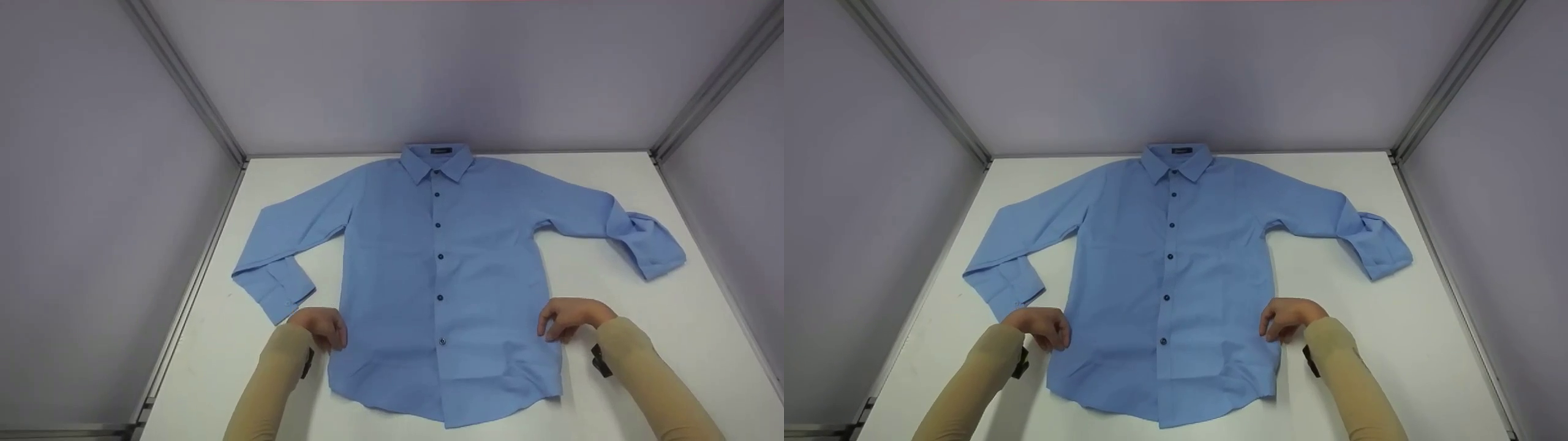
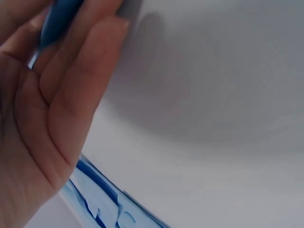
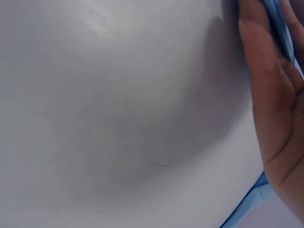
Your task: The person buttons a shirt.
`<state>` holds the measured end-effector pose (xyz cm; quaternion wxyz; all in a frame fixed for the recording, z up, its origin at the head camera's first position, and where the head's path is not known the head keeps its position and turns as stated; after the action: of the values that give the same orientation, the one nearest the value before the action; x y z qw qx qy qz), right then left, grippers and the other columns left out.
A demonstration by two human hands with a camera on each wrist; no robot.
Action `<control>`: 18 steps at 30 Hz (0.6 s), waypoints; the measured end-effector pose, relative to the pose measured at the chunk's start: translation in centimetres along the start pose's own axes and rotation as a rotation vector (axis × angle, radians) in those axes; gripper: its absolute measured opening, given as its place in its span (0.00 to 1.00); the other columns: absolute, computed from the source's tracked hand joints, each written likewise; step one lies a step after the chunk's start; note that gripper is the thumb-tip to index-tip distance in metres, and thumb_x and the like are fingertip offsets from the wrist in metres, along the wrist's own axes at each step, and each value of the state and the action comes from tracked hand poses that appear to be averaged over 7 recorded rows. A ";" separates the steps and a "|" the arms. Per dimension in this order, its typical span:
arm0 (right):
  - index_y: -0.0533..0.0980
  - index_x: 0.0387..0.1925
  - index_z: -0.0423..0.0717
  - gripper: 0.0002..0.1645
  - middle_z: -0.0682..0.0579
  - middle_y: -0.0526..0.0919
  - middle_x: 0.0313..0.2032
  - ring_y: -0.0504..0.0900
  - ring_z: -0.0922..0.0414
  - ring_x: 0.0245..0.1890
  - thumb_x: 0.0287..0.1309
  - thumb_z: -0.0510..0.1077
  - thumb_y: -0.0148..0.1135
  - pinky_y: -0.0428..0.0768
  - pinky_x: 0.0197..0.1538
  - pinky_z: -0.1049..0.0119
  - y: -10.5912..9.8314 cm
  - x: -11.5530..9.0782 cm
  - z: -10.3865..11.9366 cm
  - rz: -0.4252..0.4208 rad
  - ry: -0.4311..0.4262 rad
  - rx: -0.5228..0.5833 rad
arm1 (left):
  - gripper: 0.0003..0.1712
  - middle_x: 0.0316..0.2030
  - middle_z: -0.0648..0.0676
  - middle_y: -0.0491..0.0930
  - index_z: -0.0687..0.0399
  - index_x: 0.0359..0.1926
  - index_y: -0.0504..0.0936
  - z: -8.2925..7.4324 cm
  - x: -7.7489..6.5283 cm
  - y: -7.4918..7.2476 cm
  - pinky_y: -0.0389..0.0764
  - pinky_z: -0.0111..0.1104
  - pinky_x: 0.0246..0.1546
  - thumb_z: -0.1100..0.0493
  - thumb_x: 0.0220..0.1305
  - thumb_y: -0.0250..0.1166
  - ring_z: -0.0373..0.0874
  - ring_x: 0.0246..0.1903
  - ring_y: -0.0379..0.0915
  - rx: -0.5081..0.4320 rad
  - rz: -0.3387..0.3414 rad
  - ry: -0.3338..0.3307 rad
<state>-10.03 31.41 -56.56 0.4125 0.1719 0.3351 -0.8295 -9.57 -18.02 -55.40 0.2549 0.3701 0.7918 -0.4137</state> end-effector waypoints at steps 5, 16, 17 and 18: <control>0.79 0.24 0.38 0.07 0.52 0.74 0.18 0.73 0.61 0.16 0.41 0.27 0.59 0.76 0.24 0.66 0.3 -0.2 -0.3 0.027 0.017 -0.029 | 0.07 0.20 0.54 0.76 0.58 0.23 0.83 0.3 -0.1 0.5 0.74 0.33 0.22 0.73 0.43 0.64 0.42 0.19 0.70 -0.004 0.014 -0.054; 0.81 0.28 0.41 0.08 0.45 0.81 0.22 0.79 0.56 0.22 0.41 0.30 0.63 0.77 0.26 0.66 1.1 -0.5 -0.8 0.123 0.144 0.046 | 0.07 0.24 0.55 0.81 0.57 0.27 0.85 0.7 -0.7 1.6 0.76 0.32 0.25 0.70 0.45 0.66 0.42 0.21 0.75 -0.013 0.192 -0.112; 0.81 0.27 0.42 0.08 0.45 0.81 0.23 0.79 0.56 0.22 0.41 0.30 0.63 0.76 0.26 0.66 1.2 -0.5 -0.8 0.128 0.152 0.033 | 0.07 0.24 0.55 0.81 0.57 0.27 0.85 0.7 -0.8 1.7 0.76 0.32 0.25 0.71 0.45 0.65 0.42 0.21 0.75 -0.007 0.200 -0.119; 0.81 0.26 0.42 0.08 0.45 0.81 0.22 0.79 0.57 0.22 0.41 0.29 0.63 0.77 0.26 0.67 1.4 -0.5 -0.9 0.127 0.160 0.020 | 0.07 0.24 0.56 0.81 0.58 0.26 0.85 0.8 -0.8 1.8 0.76 0.32 0.24 0.71 0.45 0.65 0.42 0.21 0.76 -0.007 0.203 -0.127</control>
<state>-8.62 31.72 -57.43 0.4346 0.2623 0.3471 -0.7886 -7.63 -18.27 -56.06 0.3463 0.4204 0.7341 -0.4056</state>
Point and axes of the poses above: each hand's wrist, its own x-axis towards the middle knuckle, its own y-axis out of the palm, z = x × y, the point moved 3 cm from there along x, towards the middle knuckle
